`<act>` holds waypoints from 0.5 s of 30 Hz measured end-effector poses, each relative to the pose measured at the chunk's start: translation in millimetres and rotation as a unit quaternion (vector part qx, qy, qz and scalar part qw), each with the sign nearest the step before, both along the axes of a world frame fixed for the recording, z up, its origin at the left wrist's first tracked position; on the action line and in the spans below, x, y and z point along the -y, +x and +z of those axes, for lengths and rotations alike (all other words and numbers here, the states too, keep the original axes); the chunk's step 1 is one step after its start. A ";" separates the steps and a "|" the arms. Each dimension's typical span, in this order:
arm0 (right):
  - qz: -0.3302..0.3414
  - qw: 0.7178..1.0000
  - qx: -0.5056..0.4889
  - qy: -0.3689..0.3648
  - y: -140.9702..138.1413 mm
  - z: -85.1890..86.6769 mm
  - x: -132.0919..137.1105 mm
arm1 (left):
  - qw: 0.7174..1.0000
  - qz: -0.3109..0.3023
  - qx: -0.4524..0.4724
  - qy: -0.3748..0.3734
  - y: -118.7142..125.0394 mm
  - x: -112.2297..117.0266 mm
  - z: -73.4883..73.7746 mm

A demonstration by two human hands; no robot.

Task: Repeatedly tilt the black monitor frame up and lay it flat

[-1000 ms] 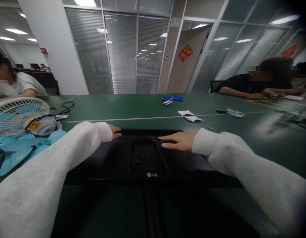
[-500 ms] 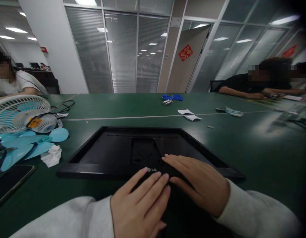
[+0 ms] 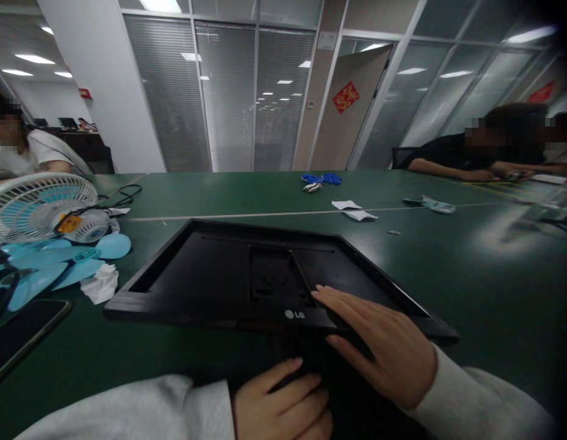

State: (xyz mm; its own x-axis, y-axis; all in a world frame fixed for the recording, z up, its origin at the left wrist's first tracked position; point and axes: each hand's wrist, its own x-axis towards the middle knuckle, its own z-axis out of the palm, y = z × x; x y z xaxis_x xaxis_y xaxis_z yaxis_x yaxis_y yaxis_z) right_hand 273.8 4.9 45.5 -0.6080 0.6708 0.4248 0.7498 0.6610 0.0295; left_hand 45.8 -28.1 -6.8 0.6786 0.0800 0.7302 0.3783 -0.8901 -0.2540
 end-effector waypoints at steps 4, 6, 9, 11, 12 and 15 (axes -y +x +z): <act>0.005 1.000 0.006 -0.010 0.4 0.2 1.2 | 1.000 -0.001 -0.016 -0.005 -0.9 0.3 -1.9; 0.002 1.000 0.009 -0.010 0.3 -0.6 0.4 | 1.000 -0.003 -0.002 -0.007 -0.7 1.1 -2.2; -0.003 1.000 0.012 -0.011 1.5 -2.3 -0.3 | 1.000 -0.010 -0.001 -0.016 -0.6 2.5 -2.9; -0.006 1.000 0.013 -0.012 2.8 -3.0 0.1 | 0.999 -0.009 -0.002 -0.036 -0.3 3.8 -3.9; -0.005 1.000 0.013 -0.013 3.3 -3.3 0.5 | 0.999 -0.006 0.000 -0.048 0.2 4.5 -4.5; -0.003 1.000 0.006 -0.012 3.9 -3.7 1.7 | 0.997 0.003 0.006 -0.078 3.1 6.6 -5.9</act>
State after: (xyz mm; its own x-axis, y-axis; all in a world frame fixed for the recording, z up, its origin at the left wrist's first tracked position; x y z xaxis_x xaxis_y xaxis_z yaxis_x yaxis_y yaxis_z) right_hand 277.7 3.2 41.8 -0.6083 0.6844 0.4019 0.7539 0.6566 0.0230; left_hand 48.8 -34.6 -12.8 0.6695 0.1967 0.7163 0.3856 -0.9162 -0.1087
